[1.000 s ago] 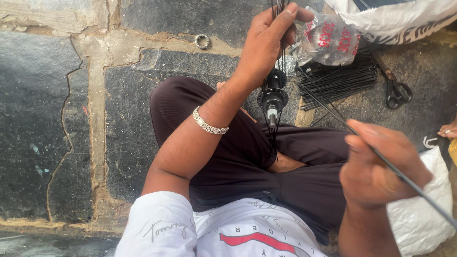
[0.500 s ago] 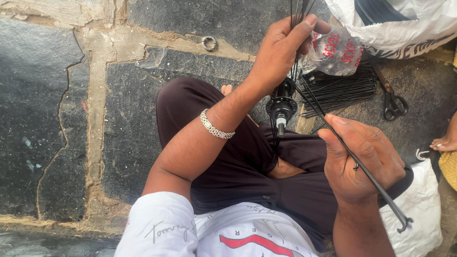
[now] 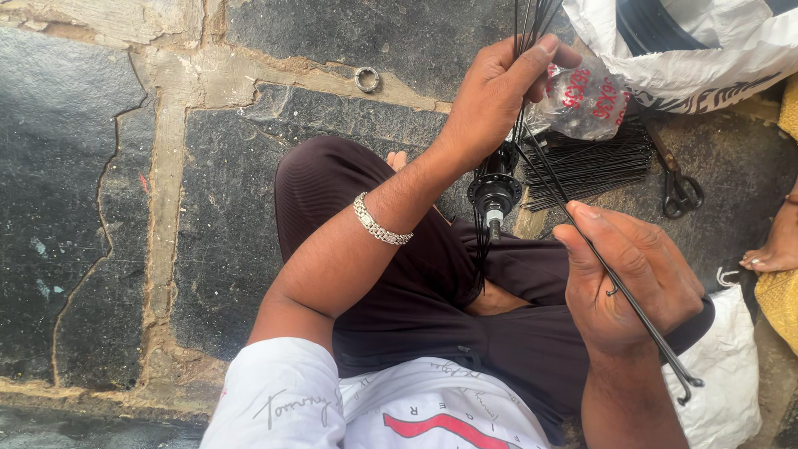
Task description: The person sits on a tiled floor and laces a bicycle wheel hub with black spokes. They pick up individual spokes from a pile, insert them into the hub, and bend the ends to secure them in place.
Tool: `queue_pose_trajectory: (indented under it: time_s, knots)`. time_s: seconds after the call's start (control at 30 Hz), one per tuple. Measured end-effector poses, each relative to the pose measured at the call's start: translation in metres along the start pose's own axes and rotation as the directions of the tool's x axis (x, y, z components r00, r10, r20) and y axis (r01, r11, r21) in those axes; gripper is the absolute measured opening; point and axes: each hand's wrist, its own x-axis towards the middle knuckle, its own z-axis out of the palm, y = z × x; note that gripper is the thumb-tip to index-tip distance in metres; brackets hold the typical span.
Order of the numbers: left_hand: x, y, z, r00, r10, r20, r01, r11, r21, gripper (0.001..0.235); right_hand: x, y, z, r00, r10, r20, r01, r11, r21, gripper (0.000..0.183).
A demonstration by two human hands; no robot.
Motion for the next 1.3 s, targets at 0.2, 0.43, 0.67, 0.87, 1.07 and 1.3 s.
queue_pose_trajectory:
  time_s: [0.2,0.43,0.67,0.87,1.07,1.3]
  knots:
    - [0.000,-0.001,0.000,1.000,0.023,0.008,-0.023,1.000,0.017,0.046,-0.002,0.001,0.003,1.000,0.002,-0.009,-0.002,1.000,0.008,0.021]
    - [0.001,-0.003,0.000,0.999,0.039,0.001,-0.039,0.998,0.038,0.047,0.000,-0.002,0.003,1.000,0.006,0.013,-0.006,1.000,-0.018,0.022]
    - [0.003,-0.005,0.000,0.998,0.058,-0.001,-0.058,0.998,0.005,0.046,0.003,-0.008,0.003,1.000,0.012,0.015,-0.012,1.000,0.027,0.017]
    - [0.004,-0.008,0.001,0.998,0.057,-0.010,-0.057,0.998,0.006,0.046,0.004,-0.010,0.007,0.999,0.049,-0.005,-0.048,0.998,0.050,0.014]
    - [0.005,-0.010,0.000,0.997,0.075,-0.013,-0.075,0.997,0.024,0.047,0.007,-0.004,0.005,1.000,-0.007,0.008,0.006,0.999,0.033,0.016]
    - [0.005,-0.012,0.001,0.998,0.059,-0.015,-0.059,0.998,0.035,0.047,0.015,0.001,0.001,0.987,-0.068,0.149,0.076,0.996,-0.048,0.022]
